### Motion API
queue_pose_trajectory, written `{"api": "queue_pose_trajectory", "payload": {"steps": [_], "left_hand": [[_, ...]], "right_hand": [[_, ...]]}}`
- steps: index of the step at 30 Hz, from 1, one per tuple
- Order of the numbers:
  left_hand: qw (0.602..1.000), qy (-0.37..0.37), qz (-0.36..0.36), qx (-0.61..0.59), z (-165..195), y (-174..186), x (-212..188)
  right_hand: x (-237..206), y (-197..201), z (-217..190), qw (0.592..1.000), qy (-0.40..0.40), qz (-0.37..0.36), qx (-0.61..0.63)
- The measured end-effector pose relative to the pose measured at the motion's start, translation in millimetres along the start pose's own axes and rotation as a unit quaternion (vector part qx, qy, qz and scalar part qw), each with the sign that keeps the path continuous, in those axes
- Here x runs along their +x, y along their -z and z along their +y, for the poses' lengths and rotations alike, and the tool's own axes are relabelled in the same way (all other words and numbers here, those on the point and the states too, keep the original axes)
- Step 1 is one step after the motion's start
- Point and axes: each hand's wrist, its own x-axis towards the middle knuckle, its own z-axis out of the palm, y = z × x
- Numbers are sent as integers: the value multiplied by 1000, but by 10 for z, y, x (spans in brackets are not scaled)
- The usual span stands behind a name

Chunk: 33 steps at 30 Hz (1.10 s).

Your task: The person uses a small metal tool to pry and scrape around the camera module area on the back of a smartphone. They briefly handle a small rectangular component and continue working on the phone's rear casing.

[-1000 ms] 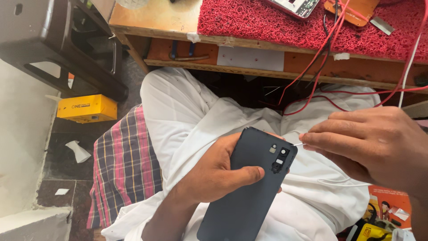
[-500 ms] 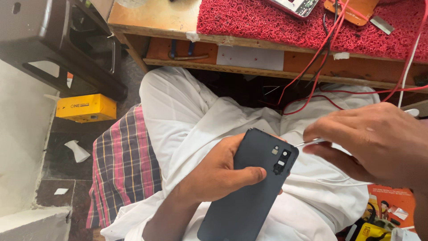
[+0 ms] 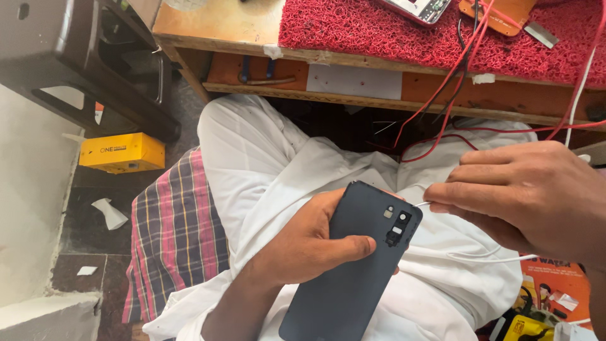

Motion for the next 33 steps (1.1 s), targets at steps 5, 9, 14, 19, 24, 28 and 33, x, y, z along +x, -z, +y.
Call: {"api": "queue_pose_trajectory", "payload": {"steps": [5, 9, 14, 19, 24, 28, 33], "left_hand": [[1000, -7, -14, 11, -30, 12, 2], [999, -6, -9, 30, -33, 23, -4], [1000, -4, -2, 24, -36, 32, -9], [998, -21, 8, 52, -35, 53, -24], [999, -16, 14, 33, -17, 45, -34], [999, -20, 15, 29, 6, 26, -34], [1000, -24, 0, 9, 14, 20, -39]], "right_hand": [[-11, -4, -11, 996, -40, -24, 75], [11, 13, -38, 995, -30, -23, 89], [48, 68, -85, 996, 32, 65, 44], [46, 56, -129, 997, 3, 65, 31], [3, -30, -169, 985, -64, 91, 133], [-33, -84, -219, 975, -129, 94, 156], [-51, -108, -281, 956, -164, 130, 207]]}}
